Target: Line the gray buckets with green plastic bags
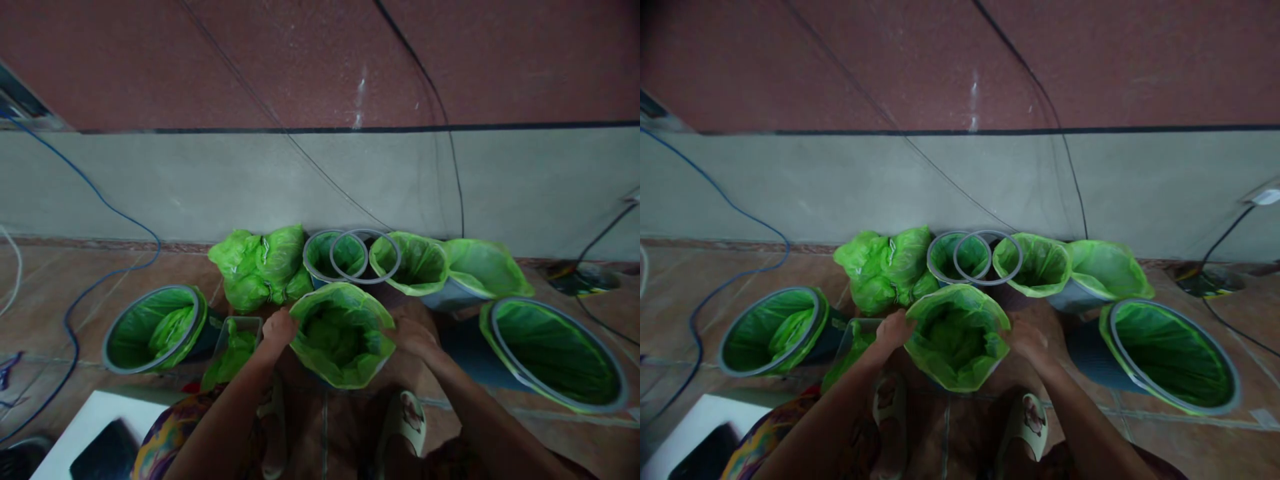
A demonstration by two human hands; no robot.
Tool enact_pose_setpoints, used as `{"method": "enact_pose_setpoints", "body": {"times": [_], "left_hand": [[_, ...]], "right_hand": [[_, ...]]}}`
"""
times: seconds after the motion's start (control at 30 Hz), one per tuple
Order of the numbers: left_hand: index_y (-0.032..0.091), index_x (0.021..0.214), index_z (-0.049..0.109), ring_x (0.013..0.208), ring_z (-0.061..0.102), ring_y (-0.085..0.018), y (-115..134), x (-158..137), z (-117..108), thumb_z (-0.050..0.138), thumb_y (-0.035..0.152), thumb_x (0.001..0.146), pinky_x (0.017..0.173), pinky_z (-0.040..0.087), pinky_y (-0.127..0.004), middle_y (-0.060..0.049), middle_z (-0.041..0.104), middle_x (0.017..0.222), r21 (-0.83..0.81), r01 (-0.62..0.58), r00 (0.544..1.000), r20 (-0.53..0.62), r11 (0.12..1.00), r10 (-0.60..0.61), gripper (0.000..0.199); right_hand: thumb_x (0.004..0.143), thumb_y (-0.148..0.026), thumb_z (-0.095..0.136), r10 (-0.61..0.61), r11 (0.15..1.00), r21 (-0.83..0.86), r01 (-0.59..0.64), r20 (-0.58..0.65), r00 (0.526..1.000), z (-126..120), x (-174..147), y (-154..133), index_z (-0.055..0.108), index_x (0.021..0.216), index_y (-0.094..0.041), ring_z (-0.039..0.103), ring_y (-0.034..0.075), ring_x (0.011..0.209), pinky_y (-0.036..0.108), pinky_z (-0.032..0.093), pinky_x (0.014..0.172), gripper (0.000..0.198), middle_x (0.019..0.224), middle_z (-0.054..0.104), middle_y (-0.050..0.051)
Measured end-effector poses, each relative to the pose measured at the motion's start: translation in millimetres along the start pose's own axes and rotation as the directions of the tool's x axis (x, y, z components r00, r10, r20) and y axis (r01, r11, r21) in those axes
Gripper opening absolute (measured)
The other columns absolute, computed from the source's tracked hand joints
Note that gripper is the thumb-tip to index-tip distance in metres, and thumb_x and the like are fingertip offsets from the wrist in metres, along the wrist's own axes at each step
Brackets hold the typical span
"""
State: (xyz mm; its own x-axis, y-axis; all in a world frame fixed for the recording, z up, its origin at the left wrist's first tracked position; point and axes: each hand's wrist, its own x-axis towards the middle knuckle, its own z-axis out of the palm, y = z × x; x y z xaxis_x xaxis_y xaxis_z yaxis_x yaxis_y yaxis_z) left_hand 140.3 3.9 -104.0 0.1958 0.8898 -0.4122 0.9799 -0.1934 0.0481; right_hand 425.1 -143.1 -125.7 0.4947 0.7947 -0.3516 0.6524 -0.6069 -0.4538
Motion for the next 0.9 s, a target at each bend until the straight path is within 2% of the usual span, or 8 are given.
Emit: {"method": "enact_pose_setpoints", "body": {"times": [0.07, 0.13, 0.27, 0.37, 0.47, 0.6, 0.77, 0.9], "left_hand": [[0.010, 0.114, 0.054, 0.106, 0.062, -0.030, 4, -3, 7, 0.055, 0.050, 0.081, 0.085, 0.050, -0.036, -0.019, 0.066, 0.108, -0.028, -0.004, 0.999, 0.036, 1.000, 0.005, 0.052], [0.010, 0.120, 0.049, 0.105, 0.063, -0.031, 6, -5, 13, 0.061, 0.048, 0.076, 0.084, 0.050, -0.036, -0.019, 0.066, 0.108, -0.047, -0.018, 0.998, 0.063, 0.999, 0.021, 0.059], [0.010, 0.115, 0.051, 0.102, 0.064, -0.027, 3, -5, 14, 0.056, 0.023, 0.081, 0.082, 0.048, -0.030, -0.018, 0.067, 0.104, -0.037, -0.081, 0.992, 0.092, 0.996, 0.084, 0.038], [0.010, 0.109, 0.055, 0.102, 0.064, -0.024, -1, -2, 5, 0.044, 0.014, 0.085, 0.083, 0.048, -0.029, -0.018, 0.067, 0.104, -0.004, -0.096, 0.995, 0.034, 0.995, 0.096, 0.027], [0.011, 0.109, 0.055, 0.103, 0.064, -0.023, -4, 1, -6, 0.043, 0.011, 0.083, 0.083, 0.048, -0.028, -0.015, 0.068, 0.104, 0.030, -0.072, 0.997, -0.019, 0.997, 0.073, 0.028], [0.011, 0.111, 0.054, 0.104, 0.063, -0.028, -1, -1, -11, 0.047, 0.021, 0.085, 0.082, 0.049, -0.034, -0.017, 0.067, 0.105, 0.041, -0.041, 0.999, 0.037, 0.998, 0.040, 0.029], [0.007, 0.125, 0.042, 0.107, 0.062, -0.030, 5, -12, -4, 0.057, 0.046, 0.081, 0.085, 0.048, -0.034, -0.020, 0.065, 0.109, -0.005, -0.050, 0.994, 0.096, 0.999, 0.051, 0.061], [0.009, 0.139, 0.024, 0.107, 0.062, -0.027, 4, -23, 9, 0.059, 0.035, 0.079, 0.086, 0.046, -0.032, -0.018, 0.065, 0.111, -0.023, -0.086, 0.986, 0.143, 0.996, 0.088, 0.075]], "right_hand": [[0.074, -0.045, 0.063, 0.023, 0.998, -0.062, -0.023, -0.002, 1.000, 8, 1, -6, 0.069, 0.089, -0.016, 0.067, 0.028, 0.087, 0.034, 0.047, 0.073, 0.033, 0.085, 0.070, 0.015], [0.078, -0.046, 0.060, 0.007, 0.997, -0.073, -0.008, -0.017, 1.000, 11, 3, -11, 0.067, 0.100, -0.015, 0.066, 0.027, 0.091, 0.033, 0.047, 0.076, 0.039, 0.093, 0.070, 0.016], [0.083, -0.031, 0.051, 0.004, 0.999, -0.044, -0.005, -0.027, 1.000, 7, 7, -16, 0.071, 0.089, -0.017, 0.067, 0.023, 0.083, 0.027, 0.046, 0.070, 0.025, 0.087, 0.072, 0.012], [0.083, -0.024, 0.046, 0.012, 1.000, -0.006, -0.013, -0.090, 0.996, -3, 11, -16, 0.072, 0.084, -0.019, 0.067, 0.022, 0.080, 0.026, 0.044, 0.066, 0.026, 0.083, 0.072, 0.008], [0.083, -0.025, 0.046, 0.023, 0.999, 0.039, -0.015, -0.204, 0.979, -10, 14, -12, 0.071, 0.092, -0.019, 0.067, 0.021, 0.083, 0.025, 0.045, 0.068, 0.027, 0.087, 0.073, 0.007], [0.084, -0.029, 0.048, 0.057, 0.998, -0.012, -0.060, -0.153, 0.987, -5, 15, -4, 0.067, 0.103, -0.015, 0.068, 0.024, 0.086, 0.028, 0.047, 0.072, 0.030, 0.090, 0.072, 0.011], [0.082, -0.038, 0.055, 0.030, 0.999, -0.025, -0.036, -0.193, 0.981, 8, 16, -6, 0.048, 0.129, -0.007, 0.063, 0.027, 0.106, 0.033, 0.046, 0.086, 0.057, 0.114, 0.066, 0.018], [0.082, -0.032, 0.053, 0.046, 0.999, 0.026, -0.042, -0.147, 0.988, 9, 20, -9, 0.053, 0.125, -0.007, 0.064, 0.026, 0.103, 0.032, 0.046, 0.085, 0.049, 0.111, 0.068, 0.017]]}}
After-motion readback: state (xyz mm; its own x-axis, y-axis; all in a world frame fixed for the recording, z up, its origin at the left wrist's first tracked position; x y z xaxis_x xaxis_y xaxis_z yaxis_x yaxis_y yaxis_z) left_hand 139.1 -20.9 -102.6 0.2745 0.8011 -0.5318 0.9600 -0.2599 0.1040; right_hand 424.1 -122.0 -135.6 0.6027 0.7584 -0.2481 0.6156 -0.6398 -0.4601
